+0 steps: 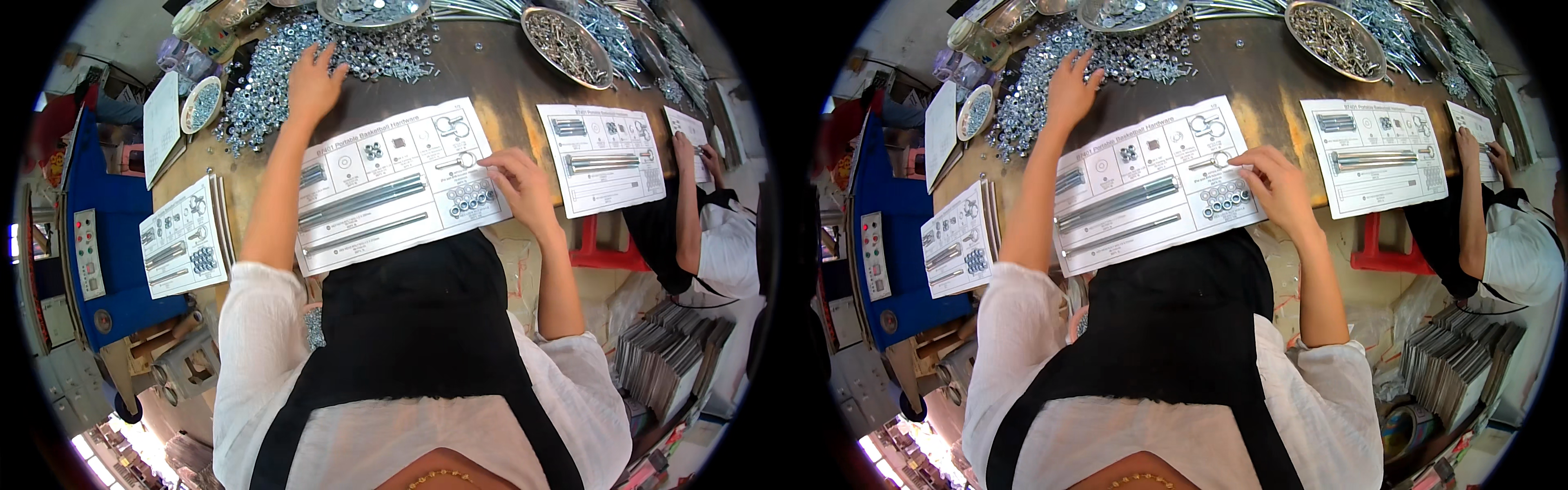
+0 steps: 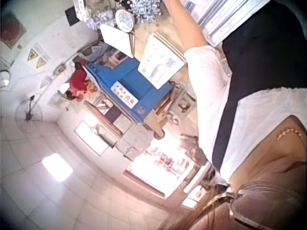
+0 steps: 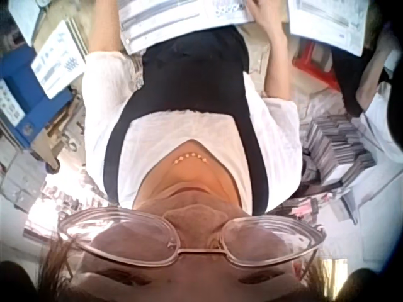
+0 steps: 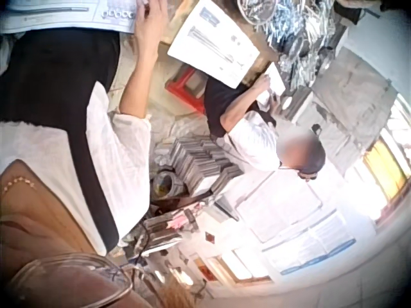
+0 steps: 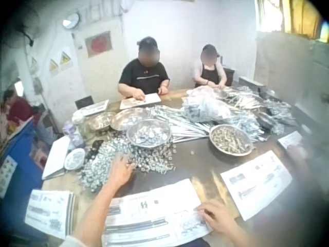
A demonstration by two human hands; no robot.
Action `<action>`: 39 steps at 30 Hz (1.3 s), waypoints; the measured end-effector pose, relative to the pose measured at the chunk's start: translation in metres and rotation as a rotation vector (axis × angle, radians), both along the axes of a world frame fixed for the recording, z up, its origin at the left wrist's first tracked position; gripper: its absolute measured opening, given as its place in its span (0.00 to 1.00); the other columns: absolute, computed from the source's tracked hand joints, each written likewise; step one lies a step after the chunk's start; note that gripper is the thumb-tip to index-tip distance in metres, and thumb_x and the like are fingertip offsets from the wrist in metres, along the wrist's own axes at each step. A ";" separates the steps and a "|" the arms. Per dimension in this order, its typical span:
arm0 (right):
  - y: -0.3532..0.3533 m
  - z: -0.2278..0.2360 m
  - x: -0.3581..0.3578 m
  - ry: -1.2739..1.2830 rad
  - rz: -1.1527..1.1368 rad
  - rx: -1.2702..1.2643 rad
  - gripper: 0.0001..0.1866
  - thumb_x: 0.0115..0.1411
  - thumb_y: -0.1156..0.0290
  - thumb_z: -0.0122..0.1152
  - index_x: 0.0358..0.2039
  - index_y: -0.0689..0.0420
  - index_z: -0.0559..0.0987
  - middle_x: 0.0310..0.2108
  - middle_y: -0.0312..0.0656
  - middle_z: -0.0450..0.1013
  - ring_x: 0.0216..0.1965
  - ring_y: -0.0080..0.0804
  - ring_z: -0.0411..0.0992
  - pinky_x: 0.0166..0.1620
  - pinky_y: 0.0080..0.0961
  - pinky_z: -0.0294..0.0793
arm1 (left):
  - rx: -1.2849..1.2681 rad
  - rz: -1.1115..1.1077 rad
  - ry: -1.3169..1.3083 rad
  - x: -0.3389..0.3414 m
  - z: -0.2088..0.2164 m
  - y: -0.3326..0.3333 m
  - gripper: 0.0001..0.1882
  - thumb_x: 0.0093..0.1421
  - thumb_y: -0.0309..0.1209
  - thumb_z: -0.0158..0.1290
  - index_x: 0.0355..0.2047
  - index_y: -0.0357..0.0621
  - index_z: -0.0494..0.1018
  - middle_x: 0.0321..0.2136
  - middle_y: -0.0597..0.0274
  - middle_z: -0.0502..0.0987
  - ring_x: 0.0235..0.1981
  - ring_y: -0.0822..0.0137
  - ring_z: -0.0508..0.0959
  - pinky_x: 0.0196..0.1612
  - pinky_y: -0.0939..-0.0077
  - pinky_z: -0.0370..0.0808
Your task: The person sorts small metal fasteners such as nuts, bolts, and washers from a large pile on a table and places them onto printed instruction sheets. The person repeatedly picks up fasteners, aligns them on the sheet, and moves the sheet aside after filling it.
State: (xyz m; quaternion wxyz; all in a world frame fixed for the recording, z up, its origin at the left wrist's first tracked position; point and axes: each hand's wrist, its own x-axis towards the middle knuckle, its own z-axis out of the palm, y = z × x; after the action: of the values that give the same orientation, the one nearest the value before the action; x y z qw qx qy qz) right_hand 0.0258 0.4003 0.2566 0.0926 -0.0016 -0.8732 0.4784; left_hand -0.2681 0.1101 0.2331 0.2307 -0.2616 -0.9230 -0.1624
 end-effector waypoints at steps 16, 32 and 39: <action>-0.087 -0.049 -0.210 0.158 0.016 0.156 0.12 0.54 0.73 0.65 0.40 0.56 0.80 0.40 0.47 0.75 0.42 0.49 0.75 0.44 0.40 0.76 | -0.117 -0.138 -0.162 0.044 -0.030 0.020 0.29 0.63 0.35 0.53 0.65 0.52 0.64 0.62 0.48 0.65 0.66 0.43 0.61 0.67 0.53 0.58; -0.079 -0.039 -0.174 0.082 0.009 0.257 0.09 0.53 0.69 0.65 0.36 0.51 0.80 0.39 0.40 0.73 0.43 0.43 0.75 0.43 0.39 0.76 | 0.075 -0.110 -0.181 0.063 -0.020 0.039 0.07 0.57 0.34 0.61 0.36 0.50 0.82 0.32 0.60 0.74 0.38 0.57 0.75 0.44 0.62 0.69; -0.091 -0.044 -0.177 0.143 0.048 0.382 0.11 0.49 0.60 0.71 0.31 0.48 0.83 0.38 0.36 0.73 0.45 0.38 0.73 0.43 0.36 0.76 | -0.007 -0.124 -0.277 0.057 -0.012 0.034 0.09 0.54 0.34 0.63 0.34 0.46 0.81 0.28 0.60 0.82 0.31 0.60 0.81 0.38 0.62 0.74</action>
State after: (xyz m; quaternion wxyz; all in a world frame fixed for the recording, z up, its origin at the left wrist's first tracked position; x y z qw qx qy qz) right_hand -0.1514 0.3094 0.2123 0.1413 0.0707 -0.9391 0.3052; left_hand -0.2114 0.1446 0.2216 0.0896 -0.2939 -0.9287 -0.2077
